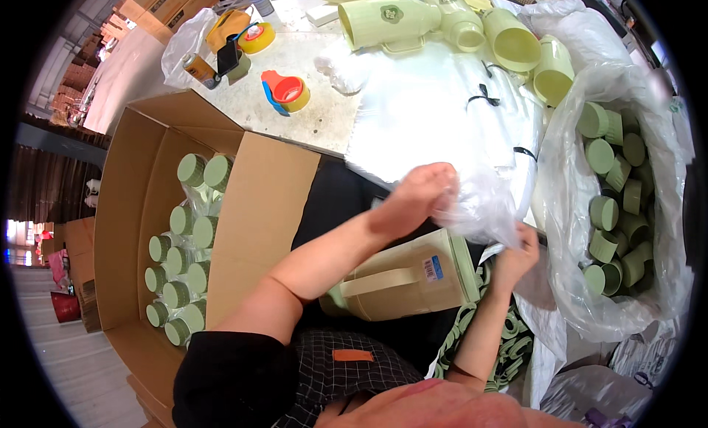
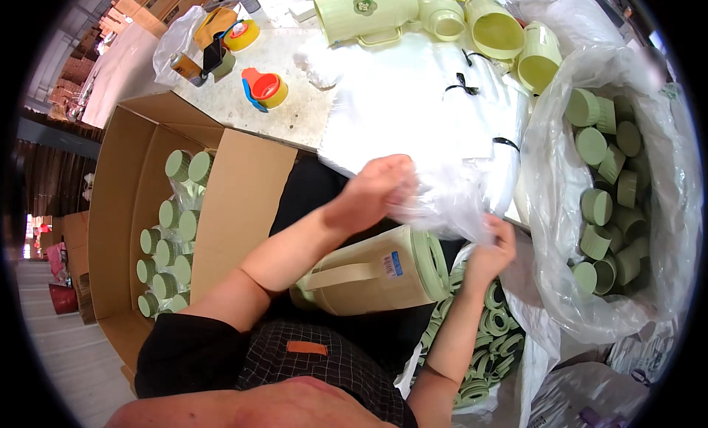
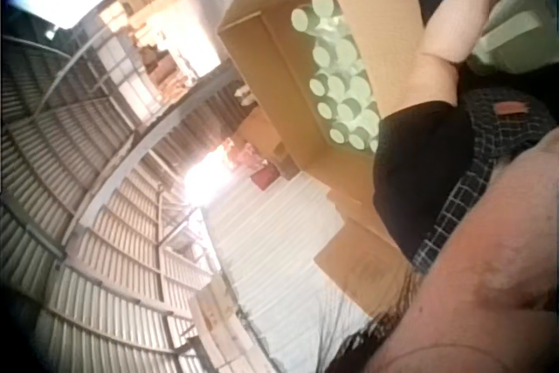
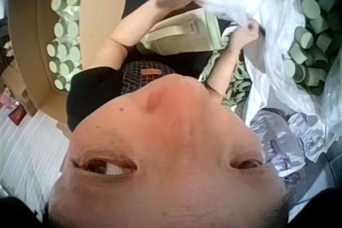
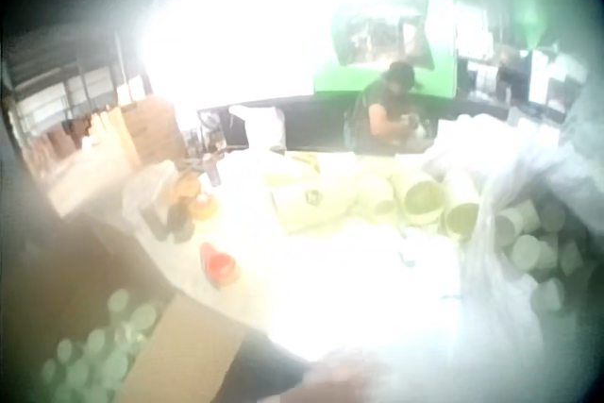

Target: The person assembles plastic pitchers by placing green lids onto yellow bodies, wraps the assembled pitchers in plastic bags, and places them into a cardboard box. After filling the box, the person folds the flaps and uses a tape dispenser to seal it.

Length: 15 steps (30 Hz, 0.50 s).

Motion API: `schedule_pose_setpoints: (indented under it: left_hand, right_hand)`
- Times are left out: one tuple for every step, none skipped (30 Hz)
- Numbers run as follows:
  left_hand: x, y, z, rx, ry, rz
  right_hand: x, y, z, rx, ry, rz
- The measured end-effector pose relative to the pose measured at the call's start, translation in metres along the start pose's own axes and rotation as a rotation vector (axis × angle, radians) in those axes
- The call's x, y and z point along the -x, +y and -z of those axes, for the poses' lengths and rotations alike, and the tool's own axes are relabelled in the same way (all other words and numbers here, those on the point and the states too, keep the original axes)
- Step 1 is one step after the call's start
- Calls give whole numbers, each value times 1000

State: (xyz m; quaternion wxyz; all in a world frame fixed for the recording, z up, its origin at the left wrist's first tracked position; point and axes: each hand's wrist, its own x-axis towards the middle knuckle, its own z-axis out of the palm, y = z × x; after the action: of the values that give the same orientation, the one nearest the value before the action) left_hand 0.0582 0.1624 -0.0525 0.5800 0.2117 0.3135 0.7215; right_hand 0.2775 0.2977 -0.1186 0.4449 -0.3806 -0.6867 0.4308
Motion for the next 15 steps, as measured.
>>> schedule_pose_setpoints:
  left_hand:
    - [4, 16, 5, 187, -244, 82]
    - [2, 10, 11, -100, -237, 1]
    - [1, 0, 19, -386, -212, -79]
    - [0, -4, 21, -712, -68, -58]
    - [-4, -8, 20, -1024, 56, 5]
    - [-4, -33, 76, -1199, 231, -381]
    - [-3, -32, 71, -984, 282, -206]
    - [2, -19, 56, -768, 312, -44]
    - [14, 0, 22, -801, 181, -39]
    - [42, 17, -5, -837, 81, -16]
    - [68, 24, -20, -1082, -11, -236]
    - [94, 29, -27, -1326, -96, -458]
    - [121, 35, -35, -1407, -19, -528]
    - [142, 39, -37, -1469, 55, -612]
    - [163, 38, -26, -1469, 121, -561]
  right_hand:
    - [-5, 25, 16, -500, 168, -281]
    - [-3, 36, 28, -807, 225, -413]
    - [-3, 38, 28, -968, 322, -688]
    - [-1, 40, 30, -1110, 427, -971]
    - [18, 59, 36, -1151, 233, -906]
    - [39, 47, 0, -947, 277, -812]
    - [54, 31, -7, -662, 209, -579]
    - [71, -3, -21, -323, 401, -449]
    - [95, -2, -13, -379, 331, -212]
    - [109, -44, -30, -21, 470, -163]
    - [136, -21, -18, -88, 300, 10]
    - [152, -34, -21, 117, 199, 53]
    - [167, -52, -34, 299, 90, 112]
    - [184, -58, -41, -135, -50, -157]
    - [201, -63, -48, -532, -65, -473]
